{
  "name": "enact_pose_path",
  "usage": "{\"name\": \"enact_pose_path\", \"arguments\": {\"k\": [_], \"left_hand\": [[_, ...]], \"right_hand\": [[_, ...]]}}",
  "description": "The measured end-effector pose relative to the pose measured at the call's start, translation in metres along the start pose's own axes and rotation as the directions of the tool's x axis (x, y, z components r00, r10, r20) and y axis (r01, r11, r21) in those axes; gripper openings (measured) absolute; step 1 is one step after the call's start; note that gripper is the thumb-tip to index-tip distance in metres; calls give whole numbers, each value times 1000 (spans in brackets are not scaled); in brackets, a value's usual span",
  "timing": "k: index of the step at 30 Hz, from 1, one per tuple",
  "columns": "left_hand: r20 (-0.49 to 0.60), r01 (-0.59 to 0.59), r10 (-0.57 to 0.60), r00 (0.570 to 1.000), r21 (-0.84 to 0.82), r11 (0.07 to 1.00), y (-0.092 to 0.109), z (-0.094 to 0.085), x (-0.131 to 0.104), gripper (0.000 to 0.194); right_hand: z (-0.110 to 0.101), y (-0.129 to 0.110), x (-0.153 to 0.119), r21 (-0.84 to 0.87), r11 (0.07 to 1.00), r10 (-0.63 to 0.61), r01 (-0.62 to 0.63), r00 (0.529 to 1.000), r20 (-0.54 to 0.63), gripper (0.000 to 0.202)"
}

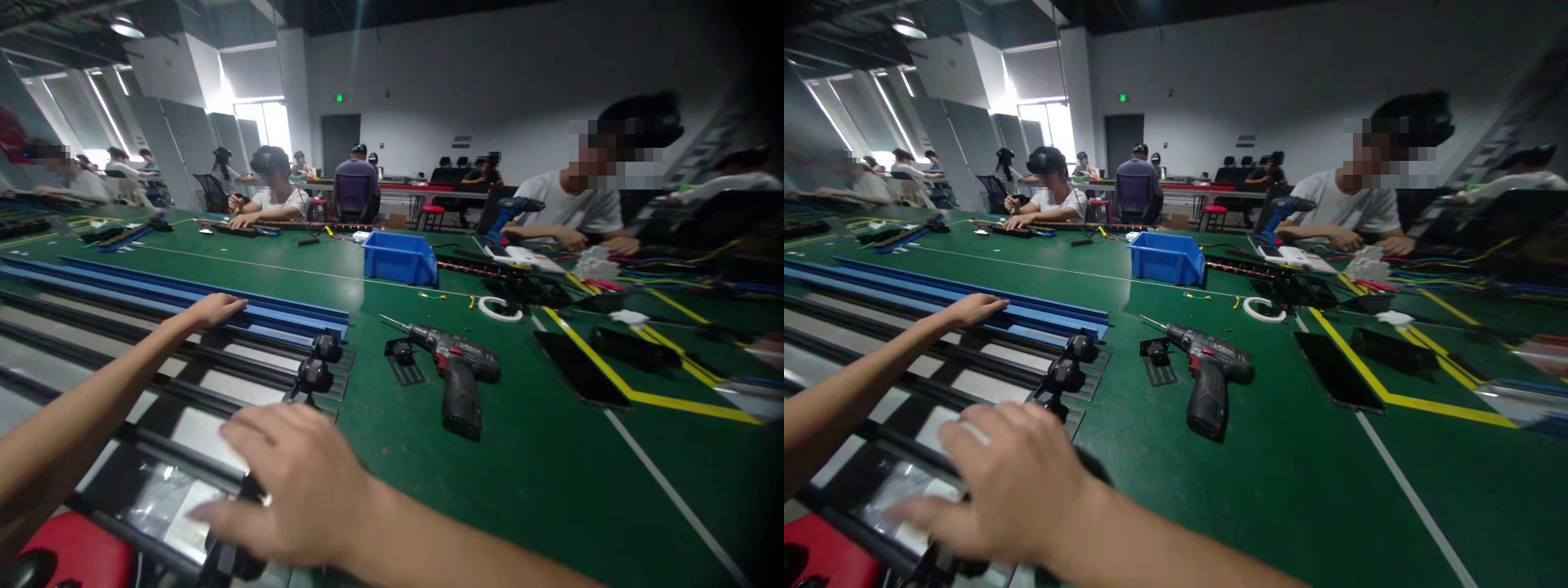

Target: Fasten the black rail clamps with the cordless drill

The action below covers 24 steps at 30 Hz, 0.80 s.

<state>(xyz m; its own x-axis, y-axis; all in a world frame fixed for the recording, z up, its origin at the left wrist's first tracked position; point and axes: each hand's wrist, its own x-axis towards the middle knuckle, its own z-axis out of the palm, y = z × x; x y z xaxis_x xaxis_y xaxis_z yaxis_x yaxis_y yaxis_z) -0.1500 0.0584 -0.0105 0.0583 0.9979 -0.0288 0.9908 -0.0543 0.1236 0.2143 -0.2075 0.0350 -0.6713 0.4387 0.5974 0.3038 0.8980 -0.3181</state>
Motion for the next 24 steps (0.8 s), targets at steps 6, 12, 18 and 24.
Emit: {"name": "enact_pose_path", "arguments": {"k": [6,12,18,24], "left_hand": [[-18,0,0,1000,14,1000,3,-1,1,73],[-128,-138,184,975,309,941,19,-9,-6,51],[-189,-296,342,921,234,926,83,-7,-20,36],[-147,-411,408,901,15,912,163,3,-26,35]], "right_hand": [[-92,111,-24,-330,793,524,-513,850,-62,33],[-102,170,-55,-578,543,758,-609,651,26,36],[-77,197,-42,-372,682,698,-629,712,76,28],[-52,222,-6,-220,752,649,-621,756,85,46]]}}
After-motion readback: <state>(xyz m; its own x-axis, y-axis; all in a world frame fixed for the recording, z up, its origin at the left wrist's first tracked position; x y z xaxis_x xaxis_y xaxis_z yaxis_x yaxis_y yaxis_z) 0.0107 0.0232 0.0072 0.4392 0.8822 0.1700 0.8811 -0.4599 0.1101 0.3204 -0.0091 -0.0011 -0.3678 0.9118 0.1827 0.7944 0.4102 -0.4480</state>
